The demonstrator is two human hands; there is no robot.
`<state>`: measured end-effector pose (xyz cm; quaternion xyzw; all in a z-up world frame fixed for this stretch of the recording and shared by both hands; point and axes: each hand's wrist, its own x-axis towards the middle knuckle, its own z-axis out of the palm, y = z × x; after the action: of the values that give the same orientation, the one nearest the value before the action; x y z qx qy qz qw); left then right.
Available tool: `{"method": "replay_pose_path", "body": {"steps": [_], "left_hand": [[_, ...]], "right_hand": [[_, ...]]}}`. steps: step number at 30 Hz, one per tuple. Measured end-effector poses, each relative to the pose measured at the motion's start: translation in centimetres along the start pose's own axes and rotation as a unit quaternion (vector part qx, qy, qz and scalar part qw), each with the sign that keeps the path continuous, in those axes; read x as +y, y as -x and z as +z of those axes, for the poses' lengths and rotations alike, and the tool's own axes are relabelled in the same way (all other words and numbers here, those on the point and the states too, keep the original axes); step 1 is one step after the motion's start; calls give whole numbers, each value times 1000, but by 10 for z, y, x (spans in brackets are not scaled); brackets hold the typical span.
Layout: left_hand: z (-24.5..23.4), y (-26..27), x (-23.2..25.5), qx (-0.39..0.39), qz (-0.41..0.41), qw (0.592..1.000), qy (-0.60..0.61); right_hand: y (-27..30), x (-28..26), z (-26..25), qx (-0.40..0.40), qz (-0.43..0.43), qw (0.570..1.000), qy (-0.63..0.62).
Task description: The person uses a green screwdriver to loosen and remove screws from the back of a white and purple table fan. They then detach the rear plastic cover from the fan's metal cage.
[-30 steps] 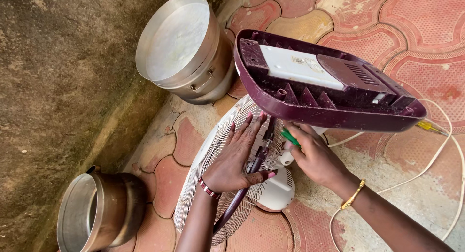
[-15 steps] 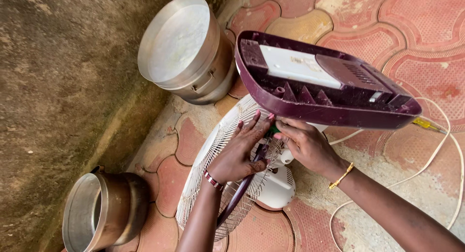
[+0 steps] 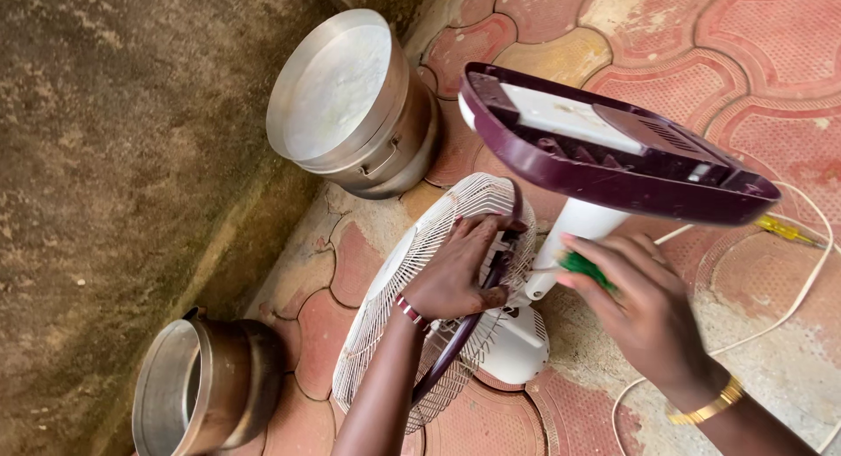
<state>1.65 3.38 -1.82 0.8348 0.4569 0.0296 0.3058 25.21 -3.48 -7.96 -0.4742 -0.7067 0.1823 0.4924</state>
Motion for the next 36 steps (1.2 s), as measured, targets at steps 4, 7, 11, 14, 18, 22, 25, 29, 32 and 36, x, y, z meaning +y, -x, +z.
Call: {"method": "replay_pose_path", "body": {"steps": [4,7,11,14,18,22,25,29,32,36], "left_hand": [[2,-4,-4,-10,-8,1000,14],[7,-5,-10,5,-2,1000,2],[16,-3,-20,6,12,1000,20],[23,-11,-25,14,19,1000,7],[27,-18,-25,11,19,999,-25],[26,-22,-19,1,-8,999,-51],[25,-21,-16,9,2,999,-44],[22,-20,-14,39,29,999,-6],[21,-19,-12,34,14,999,20],[22,-22,-12,37,27,999,3]], "right_hand": [[28,1,-7,55,-103,984,-134],[58,-7,-1,-21,-175,973,-151],[58,-5,-1,-80,-276,952,-103],[49,-9,9,-81,-295,946,-102],[36,-8,19,-71,-327,940,-64],[41,-12,25,-42,-317,947,-34],[44,-10,26,-24,-294,955,-12],[41,-7,26,-15,-280,960,-1],[39,-5,26,-23,-282,959,9],[37,-7,29,-29,-284,958,10]]}}
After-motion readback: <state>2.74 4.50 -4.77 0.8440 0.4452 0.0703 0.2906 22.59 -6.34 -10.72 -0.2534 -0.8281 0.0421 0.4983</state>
